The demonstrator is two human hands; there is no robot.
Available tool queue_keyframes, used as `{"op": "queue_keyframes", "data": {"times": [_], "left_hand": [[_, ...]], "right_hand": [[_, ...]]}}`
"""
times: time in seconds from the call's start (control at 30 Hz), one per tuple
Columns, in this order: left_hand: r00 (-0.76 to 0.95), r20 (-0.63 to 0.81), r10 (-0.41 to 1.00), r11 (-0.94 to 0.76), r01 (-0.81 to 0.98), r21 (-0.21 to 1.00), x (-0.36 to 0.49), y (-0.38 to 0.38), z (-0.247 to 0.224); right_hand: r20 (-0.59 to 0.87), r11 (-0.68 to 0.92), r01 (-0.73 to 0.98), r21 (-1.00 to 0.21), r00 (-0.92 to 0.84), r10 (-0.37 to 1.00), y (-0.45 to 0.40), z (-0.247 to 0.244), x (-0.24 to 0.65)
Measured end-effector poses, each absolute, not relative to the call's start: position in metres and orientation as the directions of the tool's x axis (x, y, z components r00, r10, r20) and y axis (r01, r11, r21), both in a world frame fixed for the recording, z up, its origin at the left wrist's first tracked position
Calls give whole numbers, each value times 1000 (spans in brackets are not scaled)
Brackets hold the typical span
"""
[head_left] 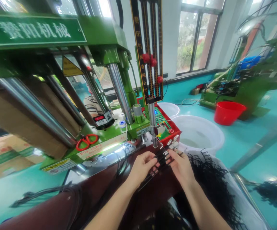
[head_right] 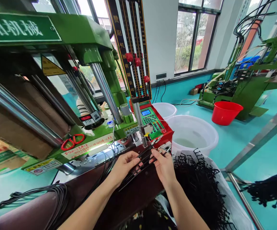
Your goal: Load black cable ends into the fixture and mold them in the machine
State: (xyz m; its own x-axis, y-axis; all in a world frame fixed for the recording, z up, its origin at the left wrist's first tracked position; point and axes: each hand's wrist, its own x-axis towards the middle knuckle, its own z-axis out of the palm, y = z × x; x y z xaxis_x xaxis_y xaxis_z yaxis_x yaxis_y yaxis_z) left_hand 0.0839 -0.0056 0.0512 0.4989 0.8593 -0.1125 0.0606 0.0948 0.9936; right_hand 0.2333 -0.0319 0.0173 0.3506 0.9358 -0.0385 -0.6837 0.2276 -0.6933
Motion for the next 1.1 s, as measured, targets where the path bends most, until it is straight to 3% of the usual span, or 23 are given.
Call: {"op": "queue_keyframes", "data": {"times": [0.17,0.53,0.73,0.8,0.97,1.1], "left_hand": [[503,-112,857,94,60,994,84,-6,48],[450,-43,892,21,53,998,86,-6,41],[468,-98,878,98,24,995,88,-7,37],[484,-86,871,73,45,996,87,-8,37],[471,-45,881,2,91,996,87,-10,38],[428,-45,903,29,43,999,85,-8,36]], "right_hand": [[-20,248,-656,-713,373,928,-29,17,238],[-80,379,-693,-614,532,843,-25,26,248],[-20,105,-751,-652,156,988,-33,19,237],[-47,59,-726,-686,125,991,-36,16,231],[-56,102,-620,-778,229,972,-36,18,222],[-108,168,-667,-726,352,930,-34,19,223]]}}
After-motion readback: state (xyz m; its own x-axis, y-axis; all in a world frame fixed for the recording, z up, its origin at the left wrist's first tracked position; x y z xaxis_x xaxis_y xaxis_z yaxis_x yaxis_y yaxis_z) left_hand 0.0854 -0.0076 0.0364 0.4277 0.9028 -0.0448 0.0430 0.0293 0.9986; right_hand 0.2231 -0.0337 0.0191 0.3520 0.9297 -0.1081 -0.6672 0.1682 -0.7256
